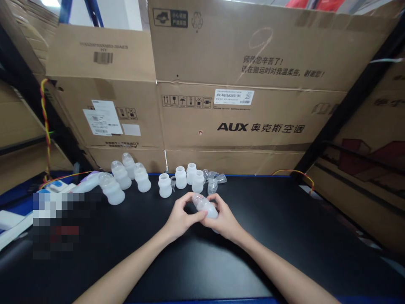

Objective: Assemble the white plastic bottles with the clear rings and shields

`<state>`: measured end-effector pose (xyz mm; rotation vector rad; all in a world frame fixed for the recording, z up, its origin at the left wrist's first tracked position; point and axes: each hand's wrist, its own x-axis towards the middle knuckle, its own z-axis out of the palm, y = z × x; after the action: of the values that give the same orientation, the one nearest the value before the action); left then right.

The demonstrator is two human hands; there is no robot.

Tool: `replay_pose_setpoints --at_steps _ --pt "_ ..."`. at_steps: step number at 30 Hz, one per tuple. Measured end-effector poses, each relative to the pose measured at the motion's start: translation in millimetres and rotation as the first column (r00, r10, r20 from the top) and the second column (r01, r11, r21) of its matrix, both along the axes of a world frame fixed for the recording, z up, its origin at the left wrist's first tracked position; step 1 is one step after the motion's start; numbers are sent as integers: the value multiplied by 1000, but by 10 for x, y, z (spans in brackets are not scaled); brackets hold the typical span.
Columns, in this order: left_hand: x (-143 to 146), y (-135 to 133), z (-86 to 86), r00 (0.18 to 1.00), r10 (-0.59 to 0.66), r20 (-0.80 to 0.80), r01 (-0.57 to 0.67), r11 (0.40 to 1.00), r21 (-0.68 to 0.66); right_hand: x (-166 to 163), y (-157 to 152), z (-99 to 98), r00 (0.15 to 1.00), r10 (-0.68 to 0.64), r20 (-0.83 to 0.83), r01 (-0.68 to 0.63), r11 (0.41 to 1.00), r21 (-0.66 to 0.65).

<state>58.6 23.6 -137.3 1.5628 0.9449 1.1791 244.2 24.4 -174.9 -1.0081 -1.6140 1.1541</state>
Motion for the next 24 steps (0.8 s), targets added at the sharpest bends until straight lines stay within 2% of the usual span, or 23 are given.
replay_pose_setpoints --at_steps 5,10,15,20,24 --pt "-24 -14 44 1000 3 -18 -4 1000 -23 -3 -36 7 986 -94 139 81 992 94" --pt "-36 -20 45 999 1 -39 -4 997 -81 -7 -101 75 926 -221 307 169 968 187" --pt "-42 -8 8 998 -6 -66 -1 995 -100 -23 -126 127 873 -298 386 226 949 221" --pt "-76 12 -7 996 -50 -75 45 996 -73 29 -101 136 913 -224 342 179 971 158" --pt "-128 35 -7 991 -104 -90 99 994 -55 69 -80 133 981 -30 191 31 1000 -1"
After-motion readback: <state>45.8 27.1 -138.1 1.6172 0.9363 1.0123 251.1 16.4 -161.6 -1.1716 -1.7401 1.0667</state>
